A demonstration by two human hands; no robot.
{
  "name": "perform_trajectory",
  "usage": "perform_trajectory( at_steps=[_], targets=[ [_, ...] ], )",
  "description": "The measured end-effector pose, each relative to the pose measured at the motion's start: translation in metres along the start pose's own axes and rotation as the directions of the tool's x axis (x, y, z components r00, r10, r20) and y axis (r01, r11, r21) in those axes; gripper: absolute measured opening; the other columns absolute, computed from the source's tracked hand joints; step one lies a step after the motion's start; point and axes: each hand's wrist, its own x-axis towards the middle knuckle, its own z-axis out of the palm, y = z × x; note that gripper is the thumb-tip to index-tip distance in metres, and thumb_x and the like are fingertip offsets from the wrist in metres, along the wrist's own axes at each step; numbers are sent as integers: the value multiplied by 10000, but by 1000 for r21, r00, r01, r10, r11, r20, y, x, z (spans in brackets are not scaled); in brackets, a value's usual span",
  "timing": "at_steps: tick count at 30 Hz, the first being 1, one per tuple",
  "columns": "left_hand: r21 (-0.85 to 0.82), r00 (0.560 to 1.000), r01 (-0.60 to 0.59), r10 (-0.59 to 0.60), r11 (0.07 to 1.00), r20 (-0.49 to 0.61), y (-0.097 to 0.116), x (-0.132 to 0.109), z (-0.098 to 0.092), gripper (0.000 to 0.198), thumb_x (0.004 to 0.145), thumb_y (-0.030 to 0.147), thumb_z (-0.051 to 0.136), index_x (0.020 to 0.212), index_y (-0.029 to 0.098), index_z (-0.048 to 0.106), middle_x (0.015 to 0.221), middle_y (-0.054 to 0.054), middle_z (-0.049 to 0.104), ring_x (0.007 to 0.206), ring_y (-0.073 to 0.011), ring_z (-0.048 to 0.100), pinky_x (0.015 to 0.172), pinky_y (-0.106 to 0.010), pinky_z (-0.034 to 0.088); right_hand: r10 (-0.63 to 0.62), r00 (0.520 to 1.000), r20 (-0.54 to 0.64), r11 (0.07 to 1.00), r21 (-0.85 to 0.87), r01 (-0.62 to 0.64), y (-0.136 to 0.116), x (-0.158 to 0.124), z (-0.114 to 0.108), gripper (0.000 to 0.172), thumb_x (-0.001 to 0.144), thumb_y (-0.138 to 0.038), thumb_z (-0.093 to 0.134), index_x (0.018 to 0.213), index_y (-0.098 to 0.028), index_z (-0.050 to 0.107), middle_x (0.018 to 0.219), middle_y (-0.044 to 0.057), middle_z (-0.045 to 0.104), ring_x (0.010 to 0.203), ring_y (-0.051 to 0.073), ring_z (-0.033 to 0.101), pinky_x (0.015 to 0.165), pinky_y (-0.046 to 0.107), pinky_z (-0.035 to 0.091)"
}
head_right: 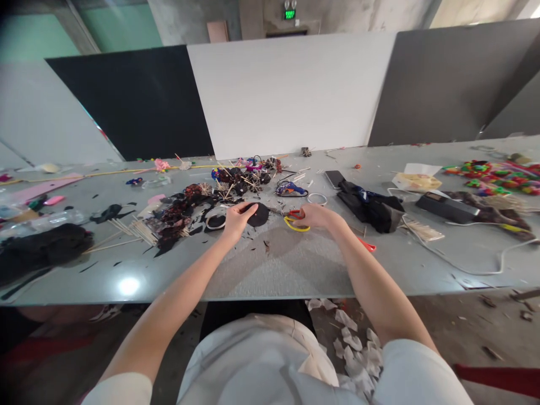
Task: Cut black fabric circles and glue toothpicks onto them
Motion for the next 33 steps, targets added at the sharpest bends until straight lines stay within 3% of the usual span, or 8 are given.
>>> perform_trajectory(
  at_steps=[4, 11, 15, 20, 23, 25, 30, 33],
  targets=[
    [16, 999, -35, 35, 999, -20, 0, 2, -2, 348, 805, 485, 783, 926, 159, 807, 819, -64, 752, 767, -199, 675, 729, -301, 533, -30, 937, 348, 993, -95, 67, -4, 3, 9, 358, 717, -468, 847, 615, -234, 596, 555, 15, 582, 577, 189, 539, 587, 310, 313],
    [46, 996, -58, 61, 997, -62, -2, 4, -2, 334, 809, 475, 777, 932, 166, 789, 943, -92, 767, 891, -224, 693, 820, -320, 535, -146, 960, 240, 988, -23, 156, -12, 4, 16, 328, 799, -449, 771, 636, -235, 583, 664, 64, 646, 569, 176, 510, 595, 323, 345],
    [28, 993, -57, 60, 998, -99, -3, 6, -3, 332, 801, 472, 783, 923, 163, 778, 945, -92, 766, 898, -222, 693, 840, -323, 536, -110, 950, 291, 992, -19, 121, -10, 5, 9, 387, 871, -536, 677, 658, -226, 583, 629, 52, 634, 544, 157, 467, 570, 321, 318],
    [19, 992, -56, 58, 998, -111, -3, 6, -4, 367, 792, 501, 796, 932, 162, 796, 936, -90, 778, 878, -222, 704, 797, -310, 546, -102, 916, 387, 994, 68, 82, -17, 5, -5, 469, 888, -673, 588, 842, -210, 644, 803, 52, 714, 657, 168, 542, 600, 293, 347],
    [5, 990, -64, 64, 998, -127, -4, 6, -4, 369, 786, 500, 804, 940, 165, 807, 953, -88, 788, 888, -228, 716, 807, -318, 560, -129, 932, 340, 986, 142, 85, -25, 5, -8, 498, 909, -697, 525, 887, -214, 643, 830, 49, 708, 694, 177, 551, 623, 291, 349],
    [9, 988, -81, 82, 997, -133, -3, 6, -5, 362, 791, 495, 802, 949, 169, 812, 966, -86, 793, 900, -232, 723, 817, -324, 568, -131, 953, 272, 988, 115, 103, -30, 6, -9, 502, 881, -712, 553, 821, -216, 609, 743, 29, 652, 648, 166, 507, 614, 293, 320],
    [75, 980, -132, 142, 988, -138, 1, 3, -5, 330, 816, 476, 787, 940, 172, 816, 961, -88, 797, 907, -236, 733, 814, -320, 570, -4, 997, 79, 1000, 14, 3, -39, 7, -10, 548, 792, -740, 647, 710, -230, 467, 602, -17, 498, 565, 138, 404, 588, 304, 263],
    [111, 978, -149, 163, 983, -127, 4, 1, -4, 321, 827, 469, 778, 939, 171, 816, 970, -92, 798, 921, -240, 736, 828, -323, 573, -81, 997, -18, 995, 53, 82, -49, 2, -10, 510, 818, -708, 633, 781, -231, 456, 669, -8, 545, 584, 140, 432, 590, 293, 277]
  ],
)
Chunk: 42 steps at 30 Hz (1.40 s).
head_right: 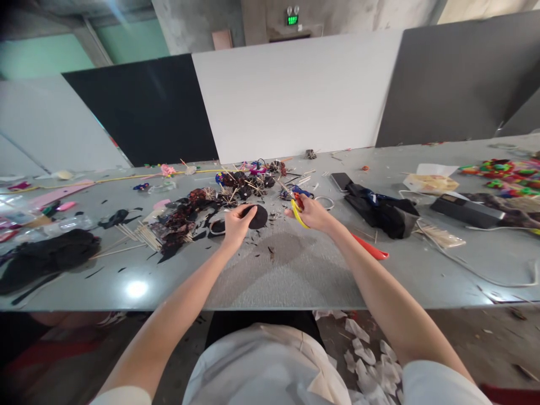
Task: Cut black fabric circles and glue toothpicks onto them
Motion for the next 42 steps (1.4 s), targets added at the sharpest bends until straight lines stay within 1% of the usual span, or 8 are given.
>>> perform_trajectory(
  at_steps=[2, 5, 9, 12, 17, 26, 36, 42],
  targets=[
    [10, 1000, -2, 2, 1000, 9, 1, -1, 1, 320, 830, 466, 774, 942, 169, 813, 969, -94, 798, 921, -242, 738, 830, -327, 575, -99, 994, -37, 995, -18, 98, -10, -5, 0, 471, 847, -666, 618, 779, -230, 455, 700, 5, 569, 602, 142, 448, 606, 289, 292],
    [9, 999, 2, -2, 1000, 37, 2, -2, 2, 307, 836, 455, 766, 947, 172, 806, 961, -91, 796, 916, -238, 738, 824, -325, 575, -222, 973, -61, 971, -108, 215, -24, -14, 0, 415, 892, -595, 582, 736, -226, 475, 706, 26, 591, 630, 155, 471, 632, 293, 303],
    [20, 997, -10, 9, 1000, 82, 4, -3, 2, 279, 842, 427, 757, 945, 170, 794, 940, -82, 790, 893, -225, 732, 808, -312, 571, -298, 953, -61, 938, -206, 280, -31, -22, -1, 378, 906, -569, 568, 808, -204, 581, 782, 68, 660, 690, 182, 547, 650, 295, 311],
    [29, 994, -29, 25, 999, 103, 7, -5, 1, 274, 842, 418, 757, 946, 166, 789, 936, -78, 786, 880, -216, 727, 791, -300, 564, -310, 949, -56, 924, -252, 287, -29, -23, 0, 403, 911, -582, 556, 840, -192, 632, 790, 78, 683, 693, 188, 572, 643, 299, 304],
    [22, 990, -37, 33, 999, 137, 9, -7, 1, 281, 842, 432, 760, 936, 168, 786, 916, -75, 784, 856, -214, 726, 761, -297, 567, -333, 941, -60, 908, -289, 303, -24, -23, 1, 405, 909, -570, 552, 844, -190, 676, 749, 73, 692, 649, 181, 561, 622, 310, 280],
    [18, 989, -45, 42, 999, 142, 11, -8, 1, 234, 843, 376, 746, 962, 179, 787, 965, -76, 790, 913, -230, 738, 814, -320, 581, -382, 923, -42, 876, -334, 348, -23, -23, 1, 370, 904, -544, 568, 835, -194, 668, 744, 69, 696, 640, 183, 561, 613, 318, 264],
    [42, 983, -74, 66, 996, 168, 14, -9, 1, 227, 864, 375, 723, 964, 182, 789, 986, -84, 789, 957, -244, 738, 857, -340, 579, -316, 949, 11, 892, -337, 301, -26, -24, 0, 413, 900, -577, 544, 827, -193, 678, 757, 92, 700, 659, 195, 557, 630, 327, 274],
    [41, 983, -77, 69, 996, 172, 14, -9, 1, 210, 863, 352, 721, 961, 180, 791, 986, -82, 788, 975, -248, 736, 889, -347, 571, -316, 948, 18, 889, -343, 303, -27, -25, 0, 409, 895, -572, 545, 797, -195, 668, 746, 94, 699, 653, 196, 554, 625, 331, 262]
  ],
)
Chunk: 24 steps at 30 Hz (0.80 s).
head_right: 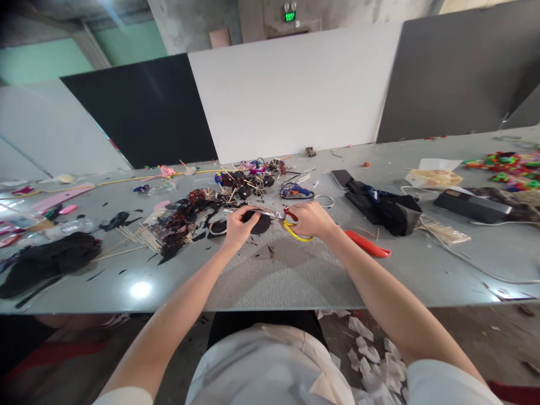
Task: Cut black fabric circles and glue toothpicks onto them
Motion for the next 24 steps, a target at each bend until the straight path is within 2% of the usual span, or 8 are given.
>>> perform_trajectory(
  at_steps=[24],
  targets=[
    [1, 1000, 16, -16, 1000, -1, 2, 0, 0, 225, 859, 384, 727, 937, 183, 789, 948, -70, 780, 933, -237, 728, 843, -319, 565, -21, 999, -26, 1000, -1, 21, 1, 0, 2, 418, 910, -561, 531, 715, -205, 626, 662, 62, 642, 605, 179, 519, 611, 330, 230]
  ],
)
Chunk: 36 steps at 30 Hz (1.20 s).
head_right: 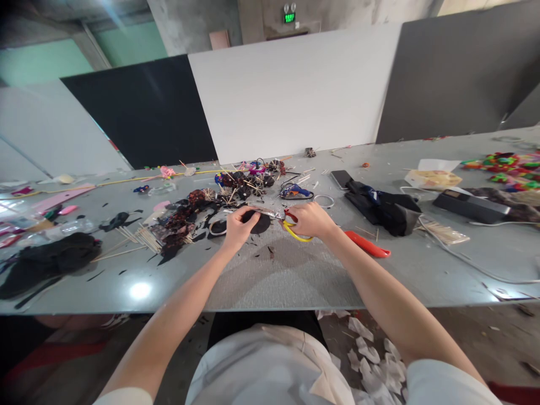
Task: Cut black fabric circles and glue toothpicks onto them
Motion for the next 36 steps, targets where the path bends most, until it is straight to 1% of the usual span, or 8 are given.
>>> perform_trajectory(
  at_steps=[7, 13, 18, 22, 25, 31, 34, 36],
  targets=[
    [32, 1000, -19, 19, 999, -12, 0, 0, 0, 249, 866, 415, 733, 909, 175, 785, 904, -65, 778, 879, -226, 718, 791, -303, 553, -21, 1000, 7, 1000, 6, 21, 3, -1, 1, 398, 912, -517, 531, 694, -198, 630, 668, 76, 666, 609, 184, 540, 616, 330, 235],
    [0, 999, 39, -39, 999, -38, -2, 0, 1, 289, 849, 449, 754, 936, 176, 799, 914, -77, 787, 869, -227, 727, 768, -307, 568, 116, 993, 2, 993, -8, -116, 7, 2, 6, 432, 946, -529, 481, 730, -197, 651, 721, 94, 707, 655, 205, 601, 631, 323, 290],
    [-11, 996, 85, -85, 996, -41, -12, 4, 1, 299, 847, 459, 747, 932, 179, 807, 932, -78, 797, 876, -231, 734, 791, -322, 575, 342, 936, 86, 939, -72, -336, 12, 8, 8, 516, 962, -614, 462, 766, -198, 696, 762, 126, 724, 695, 242, 650, 629, 317, 322],
    [-45, 990, 140, -141, 989, -11, -25, 9, 0, 314, 832, 462, 751, 947, 177, 814, 970, -95, 800, 908, -245, 737, 845, -357, 579, 429, 876, 220, 904, -100, -417, 14, 9, 11, 523, 961, -608, 482, 830, -178, 748, 826, 177, 741, 734, 280, 685, 660, 332, 384],
    [-99, 973, 232, -230, 968, 34, -33, 11, -1, 308, 811, 466, 759, 915, 182, 819, 940, -97, 799, 870, -246, 739, 803, -368, 594, 450, 848, 278, 893, -123, -434, 15, 7, 14, 544, 956, -608, 495, 840, -153, 770, 852, 216, 747, 767, 308, 706, 684, 354, 427],
    [-183, 901, 429, -404, 885, 158, -40, 9, -2, 317, 780, 480, 783, 889, 185, 817, 875, -99, 792, 737, -232, 738, 636, -347, 602, 449, 844, 293, 894, -129, -430, 12, 6, 21, 574, 958, -625, 491, 906, -133, 784, 922, 249, 757, 829, 341, 732, 707, 371, 476],
    [-185, 875, 480, -451, 858, 178, -40, 7, -3, 310, 771, 466, 795, 906, 187, 818, 897, -102, 793, 742, -226, 741, 609, -323, 599, 488, 821, 296, 872, -126, -473, 12, 5, 25, 578, 953, -632, 512, 939, -117, 774, 952, 264, 755, 857, 338, 736, 711, 357, 483],
    [-171, 868, 489, -457, 856, 196, -38, 6, -3, 307, 783, 462, 788, 913, 185, 816, 903, -101, 794, 737, -227, 740, 596, -322, 602, 505, 808, 304, 861, -114, -496, 13, 5, 29, 517, 955, -585, 542, 1021, -117, 754, 1006, 253, 756, 898, 326, 734, 735, 343, 490]
  ],
)
